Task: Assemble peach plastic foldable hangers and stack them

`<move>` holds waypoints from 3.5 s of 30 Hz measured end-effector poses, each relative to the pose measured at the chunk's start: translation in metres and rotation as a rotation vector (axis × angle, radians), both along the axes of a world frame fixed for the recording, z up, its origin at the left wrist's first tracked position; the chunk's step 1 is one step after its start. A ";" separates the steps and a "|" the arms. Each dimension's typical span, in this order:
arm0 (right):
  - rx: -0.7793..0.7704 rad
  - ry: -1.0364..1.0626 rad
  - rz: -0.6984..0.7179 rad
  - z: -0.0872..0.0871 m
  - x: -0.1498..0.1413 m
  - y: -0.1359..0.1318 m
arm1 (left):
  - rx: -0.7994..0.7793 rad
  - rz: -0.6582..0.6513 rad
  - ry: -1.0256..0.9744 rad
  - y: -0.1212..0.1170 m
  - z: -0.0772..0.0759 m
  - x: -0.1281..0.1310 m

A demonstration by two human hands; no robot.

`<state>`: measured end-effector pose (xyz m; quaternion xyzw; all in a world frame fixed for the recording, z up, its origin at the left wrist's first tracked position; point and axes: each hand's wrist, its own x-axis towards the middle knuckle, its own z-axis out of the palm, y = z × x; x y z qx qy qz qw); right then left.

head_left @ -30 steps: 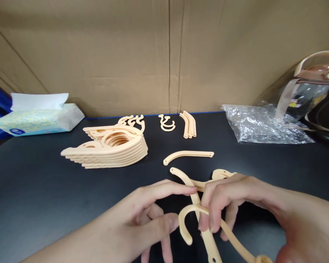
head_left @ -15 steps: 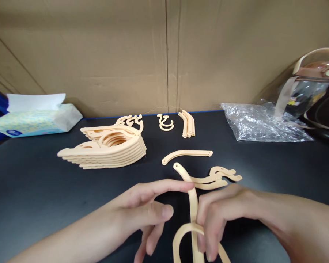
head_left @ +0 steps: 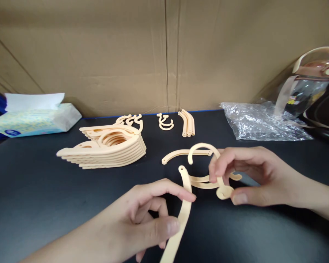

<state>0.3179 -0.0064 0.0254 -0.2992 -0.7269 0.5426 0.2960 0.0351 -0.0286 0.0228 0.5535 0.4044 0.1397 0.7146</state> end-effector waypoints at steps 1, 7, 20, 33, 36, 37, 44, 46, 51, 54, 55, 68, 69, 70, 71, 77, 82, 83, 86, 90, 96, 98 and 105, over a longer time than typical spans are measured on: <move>0.022 -0.008 -0.030 -0.002 0.000 0.002 | 0.051 0.016 0.046 -0.002 0.002 0.002; 0.107 -0.074 -0.208 -0.006 -0.006 0.006 | 0.308 0.102 0.126 -0.003 -0.003 0.008; 0.095 -0.082 -0.260 -0.015 -0.002 0.016 | 1.268 -0.101 0.284 0.007 -0.023 -0.008; 0.067 -0.111 -0.296 -0.006 -0.006 0.010 | 1.286 -0.117 0.339 0.005 -0.015 -0.006; 0.087 -0.113 -0.311 -0.008 -0.006 0.010 | 1.274 -0.095 0.372 0.003 -0.016 -0.006; 0.084 -0.107 -0.315 -0.008 -0.006 0.010 | 1.275 -0.095 0.387 0.003 -0.016 -0.006; 0.101 -0.048 -0.278 -0.009 -0.006 0.011 | 1.330 -0.139 0.385 0.004 -0.015 -0.005; 0.071 -0.062 -0.300 -0.009 -0.006 0.010 | 1.324 -0.162 0.375 0.005 -0.015 -0.006; 0.023 -0.071 -0.353 -0.009 -0.006 0.009 | 1.323 -0.214 0.354 0.007 -0.017 -0.007; 0.035 -0.043 -0.375 -0.008 -0.007 0.010 | 1.349 -0.224 0.320 0.009 -0.019 -0.008; 0.053 -0.047 -0.387 -0.007 -0.007 0.010 | 1.357 -0.222 0.306 0.009 -0.020 -0.008; 0.165 -0.102 -0.498 -0.008 -0.004 0.010 | 1.363 -0.100 0.353 0.005 -0.019 -0.010; 0.159 -0.102 -0.500 -0.007 -0.004 0.010 | 1.364 -0.101 0.354 0.005 -0.019 -0.010; 0.160 -0.105 -0.504 -0.007 -0.004 0.010 | 1.368 -0.104 0.354 0.004 -0.019 -0.010; 0.171 -0.112 -0.508 -0.007 -0.004 0.010 | 1.372 -0.105 0.359 0.004 -0.019 -0.010; 0.200 -0.168 -0.483 -0.007 -0.006 0.009 | 1.371 -0.102 0.382 0.005 -0.019 -0.011; 0.199 -0.167 -0.473 -0.008 -0.007 0.009 | 1.358 -0.097 0.400 0.005 -0.020 -0.012; 0.201 -0.166 -0.472 -0.008 -0.007 0.009 | 1.355 -0.104 0.413 0.004 -0.020 -0.012; 0.197 -0.164 -0.459 -0.007 -0.007 0.009 | 1.357 -0.118 0.438 0.004 -0.020 -0.013; 0.170 -0.138 -0.451 -0.008 -0.007 0.009 | 1.381 -0.136 0.432 0.005 -0.019 -0.012; 0.115 -0.092 -0.458 -0.009 -0.006 0.010 | 1.411 -0.136 0.444 0.006 -0.019 -0.011; 0.094 -0.074 -0.452 -0.009 -0.006 0.010 | 1.415 -0.133 0.450 0.007 -0.020 -0.012; -0.032 0.065 -0.393 -0.008 -0.007 0.012 | 1.471 -0.112 0.408 0.013 -0.028 -0.010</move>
